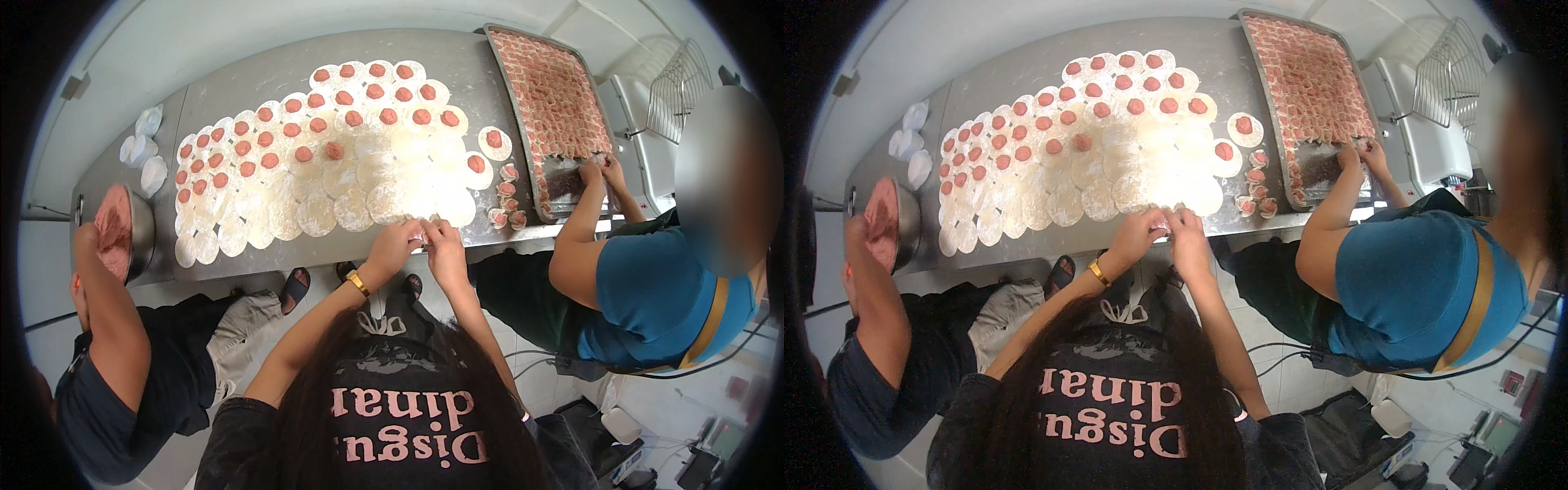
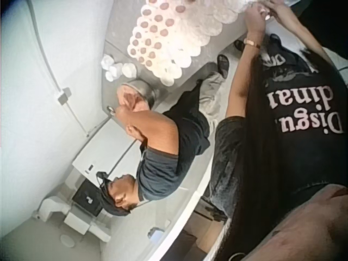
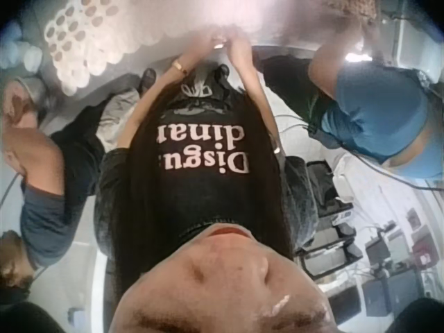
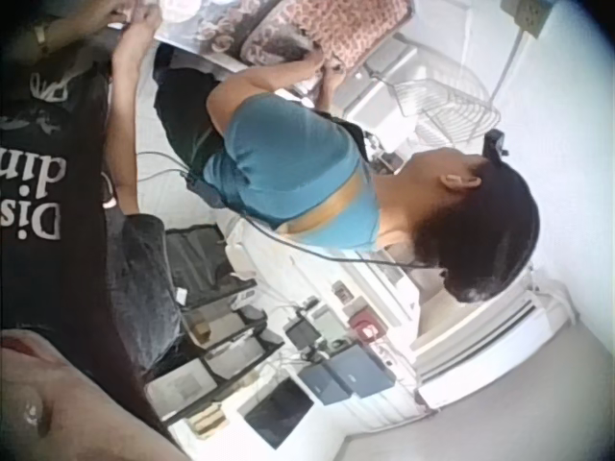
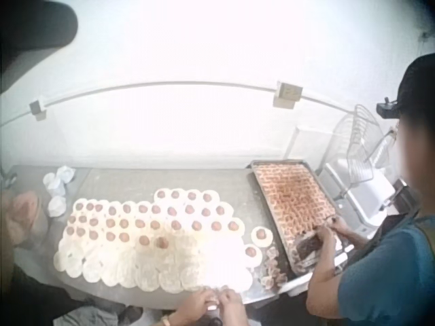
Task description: The person retrieves dough from a refrigerator and joins two coworkers at a stainless steel table. They place small portions of pink filling onto round dough wrappers and fold them into dumplings, arranging the finished pieces on a tray.
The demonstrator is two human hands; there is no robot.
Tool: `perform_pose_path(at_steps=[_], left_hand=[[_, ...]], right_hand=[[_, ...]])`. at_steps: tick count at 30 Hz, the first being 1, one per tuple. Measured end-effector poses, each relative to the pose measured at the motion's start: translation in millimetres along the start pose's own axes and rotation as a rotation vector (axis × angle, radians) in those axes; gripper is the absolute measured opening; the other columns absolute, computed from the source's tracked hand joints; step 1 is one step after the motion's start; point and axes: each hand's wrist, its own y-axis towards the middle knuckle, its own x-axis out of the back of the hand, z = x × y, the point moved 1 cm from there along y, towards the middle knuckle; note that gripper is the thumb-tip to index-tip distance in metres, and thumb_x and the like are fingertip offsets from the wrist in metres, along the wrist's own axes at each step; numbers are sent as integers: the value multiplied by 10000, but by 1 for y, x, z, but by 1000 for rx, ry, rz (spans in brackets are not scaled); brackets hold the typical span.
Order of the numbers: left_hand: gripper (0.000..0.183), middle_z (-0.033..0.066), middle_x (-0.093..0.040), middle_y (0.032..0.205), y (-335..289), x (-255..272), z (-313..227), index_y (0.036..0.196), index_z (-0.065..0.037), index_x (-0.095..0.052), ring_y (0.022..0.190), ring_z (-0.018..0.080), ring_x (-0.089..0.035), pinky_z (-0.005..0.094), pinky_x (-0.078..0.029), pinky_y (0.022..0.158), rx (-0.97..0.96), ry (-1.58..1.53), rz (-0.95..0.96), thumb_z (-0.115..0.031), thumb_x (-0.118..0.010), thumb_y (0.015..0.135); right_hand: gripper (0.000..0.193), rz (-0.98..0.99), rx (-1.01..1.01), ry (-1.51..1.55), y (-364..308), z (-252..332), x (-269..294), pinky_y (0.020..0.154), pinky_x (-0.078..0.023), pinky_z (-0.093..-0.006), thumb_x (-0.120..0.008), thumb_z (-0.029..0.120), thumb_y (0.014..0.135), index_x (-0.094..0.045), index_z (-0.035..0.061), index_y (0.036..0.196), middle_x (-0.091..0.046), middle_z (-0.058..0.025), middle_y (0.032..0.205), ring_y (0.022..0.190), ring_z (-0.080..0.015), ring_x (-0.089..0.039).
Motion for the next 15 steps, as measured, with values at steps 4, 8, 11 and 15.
perform_pose_path(at_steps=[4,8,11,15], left_hand=[[212,164,-612,806,-3,0,-1,896,-27,-579,745,340,-600,401,-460,633,3,0,10,-71,-690,721],[190,170,-608,814,-6,0,-1,887,-27,-563,765,360,-584,431,-450,642,16,-12,18,-88,-664,738],[187,169,-604,809,-9,2,1,889,-18,-560,746,341,-593,401,-461,632,25,-12,27,-82,-664,747],[194,148,-602,806,-17,13,9,897,1,-555,720,275,-610,340,-487,635,101,-91,53,-70,-669,757]], right_hand=[[414,71,-28,13,-1,-1,0,822,-456,-412,-551,-83,696,-597,51,1085,-533,-147,1018,977,-349,-518],[372,61,-14,24,-2,-5,0,813,-459,-412,-566,-67,699,-600,44,1052,-538,-145,1003,966,-352,-526],[324,18,-71,128,-3,-11,4,788,-464,-417,-583,-51,715,-605,42,1024,-553,-142,967,929,-351,-546],[304,-135,-113,115,-8,-32,28,651,-514,-313,-625,-99,686,-615,16,968,-581,-132,924,749,-262,-626]])
